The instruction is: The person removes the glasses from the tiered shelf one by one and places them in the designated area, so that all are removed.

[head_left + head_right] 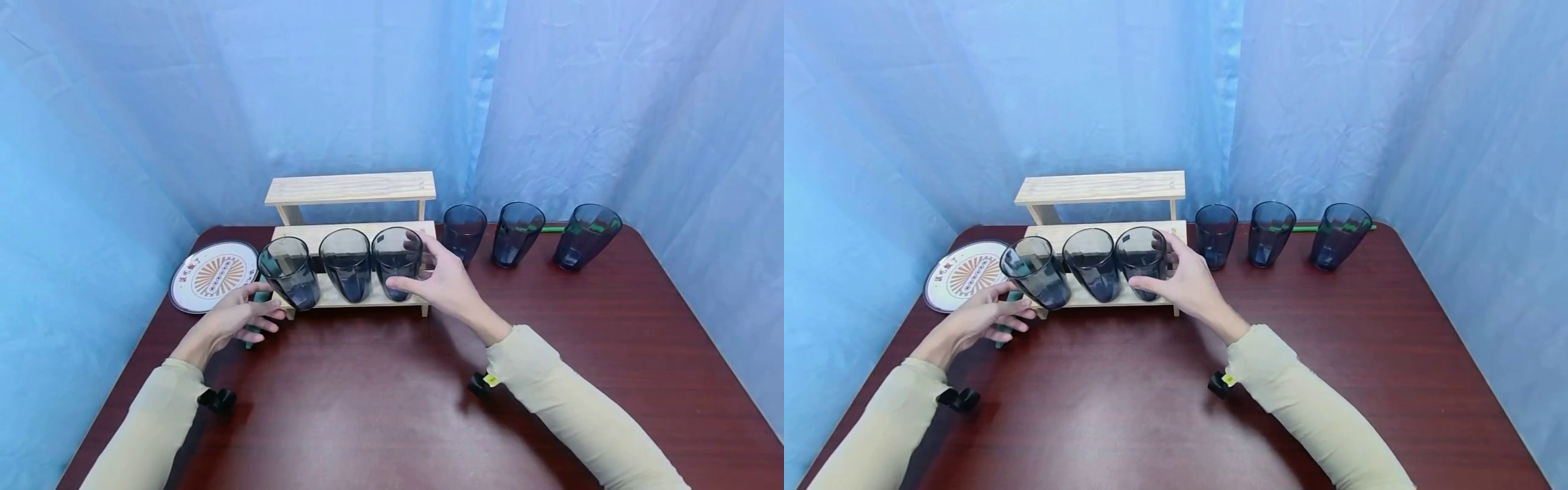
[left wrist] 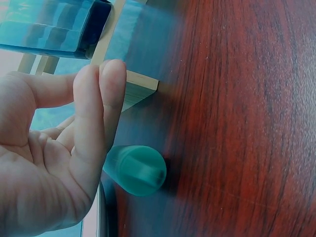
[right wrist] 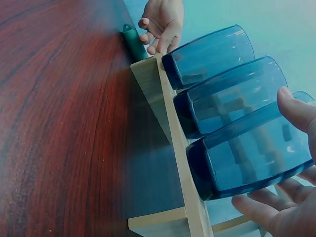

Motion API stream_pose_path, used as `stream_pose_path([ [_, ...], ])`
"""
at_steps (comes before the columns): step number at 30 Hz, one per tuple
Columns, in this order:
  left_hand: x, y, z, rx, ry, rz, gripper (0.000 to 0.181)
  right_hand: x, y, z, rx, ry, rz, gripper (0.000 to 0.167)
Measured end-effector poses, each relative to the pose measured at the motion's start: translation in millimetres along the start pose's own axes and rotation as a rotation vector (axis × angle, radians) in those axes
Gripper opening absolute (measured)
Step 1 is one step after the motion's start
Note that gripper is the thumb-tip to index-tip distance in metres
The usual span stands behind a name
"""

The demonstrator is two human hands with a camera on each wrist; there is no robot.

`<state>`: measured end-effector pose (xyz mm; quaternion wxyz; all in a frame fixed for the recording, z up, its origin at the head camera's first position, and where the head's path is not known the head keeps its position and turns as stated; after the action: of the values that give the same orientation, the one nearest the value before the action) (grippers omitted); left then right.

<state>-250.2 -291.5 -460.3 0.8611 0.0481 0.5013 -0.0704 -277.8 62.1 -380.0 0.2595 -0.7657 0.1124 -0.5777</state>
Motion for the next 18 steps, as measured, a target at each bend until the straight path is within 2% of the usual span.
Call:
stream_pose_path([
  [10,-0.6,-1.1,1.5,-0.002,0.001,-0.006,0.066,3,-16,5.0,-0.016,-0.038,-0.039,0.085],
  [18,-0.7,1.1,1.3,0.001,-0.002,0.003,0.065,-5,-55,18.6,-0.039,-0.004,-0.008,0.084],
])
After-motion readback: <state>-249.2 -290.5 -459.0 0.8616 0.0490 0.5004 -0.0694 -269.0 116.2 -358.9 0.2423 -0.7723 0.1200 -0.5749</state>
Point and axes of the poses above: each hand's wrist, its own z-axis away from the middle knuckle, its own y-axis out of the palm, x = y × z, the point moved 9 cm from there along -z, towards the middle knuckle, and after that the axes turned 14 degrees about z, right-handed, at the moved point
